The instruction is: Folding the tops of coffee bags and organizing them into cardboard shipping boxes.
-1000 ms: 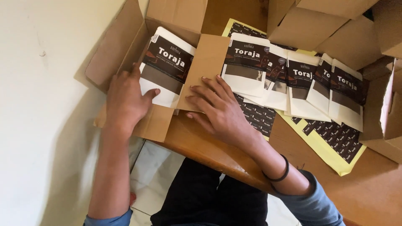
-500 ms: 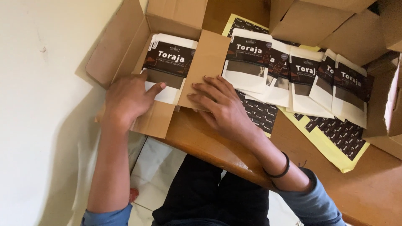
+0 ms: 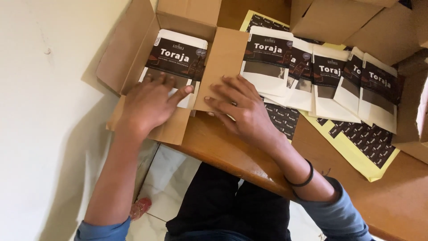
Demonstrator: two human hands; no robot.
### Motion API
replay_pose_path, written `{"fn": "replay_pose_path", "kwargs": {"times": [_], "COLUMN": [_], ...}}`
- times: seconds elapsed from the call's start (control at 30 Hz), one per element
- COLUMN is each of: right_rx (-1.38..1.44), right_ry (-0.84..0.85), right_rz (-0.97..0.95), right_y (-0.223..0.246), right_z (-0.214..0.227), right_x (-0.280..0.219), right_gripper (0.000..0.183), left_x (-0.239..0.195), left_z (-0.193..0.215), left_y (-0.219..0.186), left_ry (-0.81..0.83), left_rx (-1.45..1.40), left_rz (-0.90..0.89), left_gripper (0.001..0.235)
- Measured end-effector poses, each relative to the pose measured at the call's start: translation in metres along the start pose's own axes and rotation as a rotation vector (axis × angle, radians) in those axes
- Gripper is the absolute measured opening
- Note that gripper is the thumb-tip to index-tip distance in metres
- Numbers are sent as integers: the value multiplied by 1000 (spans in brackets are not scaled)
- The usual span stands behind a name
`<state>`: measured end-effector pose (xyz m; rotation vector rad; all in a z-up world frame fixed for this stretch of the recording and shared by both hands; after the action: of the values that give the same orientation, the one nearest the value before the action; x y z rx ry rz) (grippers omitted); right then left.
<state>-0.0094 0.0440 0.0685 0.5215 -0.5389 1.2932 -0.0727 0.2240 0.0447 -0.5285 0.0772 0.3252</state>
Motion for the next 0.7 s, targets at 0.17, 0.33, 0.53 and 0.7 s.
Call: {"fn": "replay_pose_path", "kwargs": {"times": [0.17, 0.33, 0.53, 0.7], "right_rx": [238, 466, 693, 792], "right_ry": [50, 133, 207, 205], "right_rz": [-336, -705, -742, -797], "right_y": [-19, -41, -43, -55], "right_z": [19, -5, -18, -15], "right_x": [2, -13, -20, -37], "right_gripper": [60, 97, 21, 19], "left_x": [-45, -109, -93, -85], "left_z": [41, 61, 51, 52], "left_y": [-17, -7, 10, 20], "left_ry": [-551, -1207, -940, -873], "left_rx": [-130, -204, -582, -605], "left_rz": [-272, -376, -65, -39], "left_gripper": [48, 28, 77, 43]}}
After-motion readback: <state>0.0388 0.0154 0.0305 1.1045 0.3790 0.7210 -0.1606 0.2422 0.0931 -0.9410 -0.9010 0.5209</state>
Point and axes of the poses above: each hand's wrist, its own x-axis towards the middle knuckle, its own z-axis out of the back of the hand, y = z × x, the point moved 8 cm from there along x, towards the middle knuckle, and after that the axes turned 15 degrees about -x, right-handed, at the moved point
